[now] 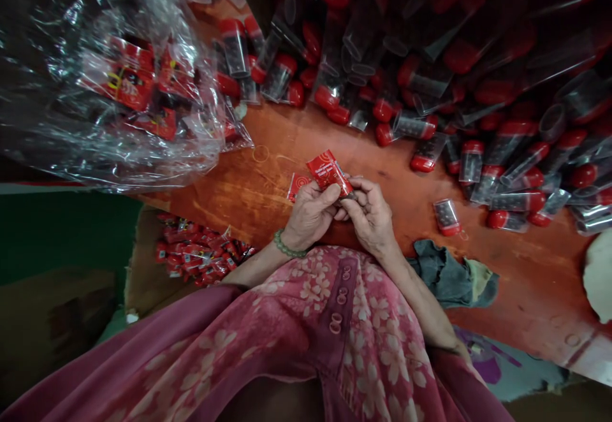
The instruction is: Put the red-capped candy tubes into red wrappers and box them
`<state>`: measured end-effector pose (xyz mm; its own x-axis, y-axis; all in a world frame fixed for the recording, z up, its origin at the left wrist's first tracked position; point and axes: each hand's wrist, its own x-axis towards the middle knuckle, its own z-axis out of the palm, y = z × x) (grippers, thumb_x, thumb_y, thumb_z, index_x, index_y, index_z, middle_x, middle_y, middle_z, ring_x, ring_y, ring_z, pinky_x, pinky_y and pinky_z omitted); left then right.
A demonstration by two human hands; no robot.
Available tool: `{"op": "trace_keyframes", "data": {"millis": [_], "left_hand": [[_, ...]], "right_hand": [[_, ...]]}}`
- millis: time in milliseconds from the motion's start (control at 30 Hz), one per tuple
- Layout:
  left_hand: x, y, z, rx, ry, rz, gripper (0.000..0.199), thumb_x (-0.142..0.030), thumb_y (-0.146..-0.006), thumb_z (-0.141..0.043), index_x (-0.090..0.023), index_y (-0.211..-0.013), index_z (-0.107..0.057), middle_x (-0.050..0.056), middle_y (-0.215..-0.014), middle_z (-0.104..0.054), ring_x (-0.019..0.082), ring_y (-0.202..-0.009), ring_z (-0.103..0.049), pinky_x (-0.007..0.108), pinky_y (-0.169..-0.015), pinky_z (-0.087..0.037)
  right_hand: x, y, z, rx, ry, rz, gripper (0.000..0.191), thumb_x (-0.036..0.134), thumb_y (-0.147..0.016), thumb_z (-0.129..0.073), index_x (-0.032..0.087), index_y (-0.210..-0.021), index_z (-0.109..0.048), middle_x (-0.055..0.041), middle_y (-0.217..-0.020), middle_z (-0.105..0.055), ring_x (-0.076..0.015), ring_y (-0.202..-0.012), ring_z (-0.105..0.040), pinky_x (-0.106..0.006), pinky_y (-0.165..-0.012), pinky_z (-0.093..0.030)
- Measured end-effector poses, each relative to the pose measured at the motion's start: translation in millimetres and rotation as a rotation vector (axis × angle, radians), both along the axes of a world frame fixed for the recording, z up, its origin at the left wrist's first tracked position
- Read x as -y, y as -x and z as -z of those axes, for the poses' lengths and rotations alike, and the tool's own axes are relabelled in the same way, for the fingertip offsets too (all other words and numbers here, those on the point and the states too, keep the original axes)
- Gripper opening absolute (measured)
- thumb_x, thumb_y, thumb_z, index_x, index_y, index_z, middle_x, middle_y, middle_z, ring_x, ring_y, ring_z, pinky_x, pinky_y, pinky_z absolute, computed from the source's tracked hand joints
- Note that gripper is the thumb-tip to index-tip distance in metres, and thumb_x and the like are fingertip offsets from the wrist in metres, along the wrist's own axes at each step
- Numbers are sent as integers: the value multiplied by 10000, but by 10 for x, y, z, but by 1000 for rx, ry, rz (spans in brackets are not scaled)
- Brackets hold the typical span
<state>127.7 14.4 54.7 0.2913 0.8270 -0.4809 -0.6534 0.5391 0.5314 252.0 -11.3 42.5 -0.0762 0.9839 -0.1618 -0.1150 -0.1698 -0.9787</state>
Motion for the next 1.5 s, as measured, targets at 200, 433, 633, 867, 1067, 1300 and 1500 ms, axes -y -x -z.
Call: {"op": "trace_keyframes", "data": {"millis": [200, 433, 633, 867, 1067, 1300, 1500], "left_hand": [[38, -11, 18, -56, -34, 38, 505, -540, -705, -859, -128, -960, -718, -34, -647, -609, 52, -495, -466, 231, -515, -381], [53, -14, 11, -21, -45, 64, 480, -536, -717, -854, -131, -934, -714, -41, -624, -591, 52, -492, -480, 228, -541, -410], [33, -12, 11, -118, -26, -89, 462, -513, -681, -880, -134, -852, -679, -25, -640, -634, 69, -463, -503, 235, -475, -416], [16, 17, 14, -82, -58, -2, 438, -514, -718, -850, -131, -888, -726, -27, -595, -596, 76, -457, -480, 248, -495, -435], [54, 37, 101, -70, -114, 88, 450, -511, -800, -788, -141, -1052, -745, -19, -650, -598, 73, -513, -496, 253, -570, -458], [61, 101, 82, -92, -121, 174, 541, -562, -781, -785, -162, -1142, -741, -17, -634, -586, 80, -505, -472, 243, -556, -448], [143, 125, -28, -134, -234, 247, 577, -578, -846, -710, -130, -1208, -717, -19, -644, -541, 68, -527, -428, 221, -535, -347]], "right_hand": [[-55, -5, -9, -39, -11, 23, 274, 443, -914, -704, 262, -1031, -535, 80, -689, -681, -94, -460, -635, -230, -499, -576], [-83, -19, -29, -18, 44, 11, 328, 500, -882, -724, 264, -983, -518, 86, -631, -672, -112, -438, -633, -234, -460, -549], [-77, 9, -37, -20, 73, 13, 333, 497, -897, -710, 247, -1054, -557, 68, -656, -688, -108, -482, -656, -229, -506, -563], [-65, -23, 22, -132, 152, 3, 332, 481, -877, -740, 251, -1017, -546, 95, -585, -650, -126, -457, -661, -237, -488, -567], [-38, -48, 104, -164, 168, 45, 331, 490, -869, -745, 258, -988, -542, 92, -635, -658, -125, -453, -674, -225, -454, -551], [53, -91, 67, -179, 197, -61, 370, 507, -897, -707, 263, -1115, -535, 58, -692, -695, -157, -544, -722, -279, -539, -610], [127, -103, 5, -133, 84, -63, 308, 440, -893, -730, 256, -1054, -543, 64, -661, -703, -149, -503, -706, -275, -535, -620]]}}
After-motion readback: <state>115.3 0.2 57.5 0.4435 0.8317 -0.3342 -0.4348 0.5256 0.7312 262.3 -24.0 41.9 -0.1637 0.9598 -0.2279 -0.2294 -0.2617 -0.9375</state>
